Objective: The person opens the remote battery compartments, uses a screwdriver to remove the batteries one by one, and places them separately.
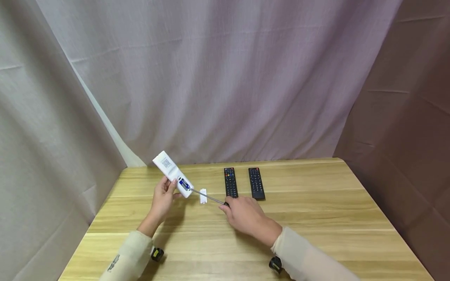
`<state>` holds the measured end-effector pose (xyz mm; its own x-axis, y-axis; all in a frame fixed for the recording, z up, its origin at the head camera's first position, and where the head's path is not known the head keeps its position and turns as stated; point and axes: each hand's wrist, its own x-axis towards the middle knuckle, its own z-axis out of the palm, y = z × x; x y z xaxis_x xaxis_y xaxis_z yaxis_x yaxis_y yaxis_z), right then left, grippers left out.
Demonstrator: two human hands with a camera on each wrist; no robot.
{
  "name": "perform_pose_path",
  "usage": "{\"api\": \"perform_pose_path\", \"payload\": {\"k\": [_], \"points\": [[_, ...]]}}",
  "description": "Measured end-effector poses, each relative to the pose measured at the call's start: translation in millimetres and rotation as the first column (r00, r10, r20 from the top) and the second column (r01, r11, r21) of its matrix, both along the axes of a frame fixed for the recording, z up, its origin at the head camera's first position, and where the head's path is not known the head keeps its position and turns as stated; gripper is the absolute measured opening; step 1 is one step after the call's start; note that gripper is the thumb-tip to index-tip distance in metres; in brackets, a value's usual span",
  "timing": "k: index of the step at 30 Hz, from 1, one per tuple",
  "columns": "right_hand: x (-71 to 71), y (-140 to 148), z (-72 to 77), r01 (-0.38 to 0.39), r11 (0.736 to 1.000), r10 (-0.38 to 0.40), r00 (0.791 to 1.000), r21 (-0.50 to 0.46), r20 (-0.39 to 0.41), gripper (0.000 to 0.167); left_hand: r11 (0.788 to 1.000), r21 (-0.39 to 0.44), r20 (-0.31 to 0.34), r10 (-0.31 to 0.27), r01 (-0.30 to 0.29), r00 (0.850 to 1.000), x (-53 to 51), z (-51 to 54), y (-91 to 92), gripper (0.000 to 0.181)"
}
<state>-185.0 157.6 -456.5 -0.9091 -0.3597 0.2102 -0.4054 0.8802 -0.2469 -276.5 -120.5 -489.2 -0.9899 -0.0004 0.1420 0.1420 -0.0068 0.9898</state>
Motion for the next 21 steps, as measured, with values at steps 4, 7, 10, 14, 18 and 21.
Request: {"api": "perform_pose_path", "payload": {"k": [4,7,10,14,18,21], "points": [[0.2,-1,8.0,0.011,0.999,-0.010,1.000,0.030,-0.013,0.031,0.993,-0.118,-0.055,-0.032,0.026,0.998,4.6,0.4,2.8,0.036],[0.1,-3,13.7,0.022,0.999,-0.022,1.000,0.046,-0.007,0.032,0.971,-0.238,-0.109,-0.051,0.024,0.993,7.6,0.9,4.4,0.035],[-0.2,-5,16.4,0.029,0.998,-0.029,1.000,0.060,0.003,0.034,0.950,-0.311,-0.152,-0.061,0.011,0.987,10.2,1.8,6.1,0.034],[-0.6,-7,14.8,0.032,0.998,-0.032,0.999,0.052,-0.007,0.036,0.952,-0.306,-0.167,-0.058,0.004,0.984,11.1,1.7,8.5,0.036],[0.3,-6,9.1,0.040,0.999,-0.040,0.999,-0.011,0.008,0.035,0.970,-0.243,-0.139,-0.022,-0.013,0.990,9.0,0.0,8.5,0.037],[1.0,-6,2.4,0.051,0.996,-0.049,0.998,-0.067,0.036,0.032,0.983,-0.182,-0.090,-0.014,-0.003,0.996,7.0,-0.1,6.5,0.039]]}}
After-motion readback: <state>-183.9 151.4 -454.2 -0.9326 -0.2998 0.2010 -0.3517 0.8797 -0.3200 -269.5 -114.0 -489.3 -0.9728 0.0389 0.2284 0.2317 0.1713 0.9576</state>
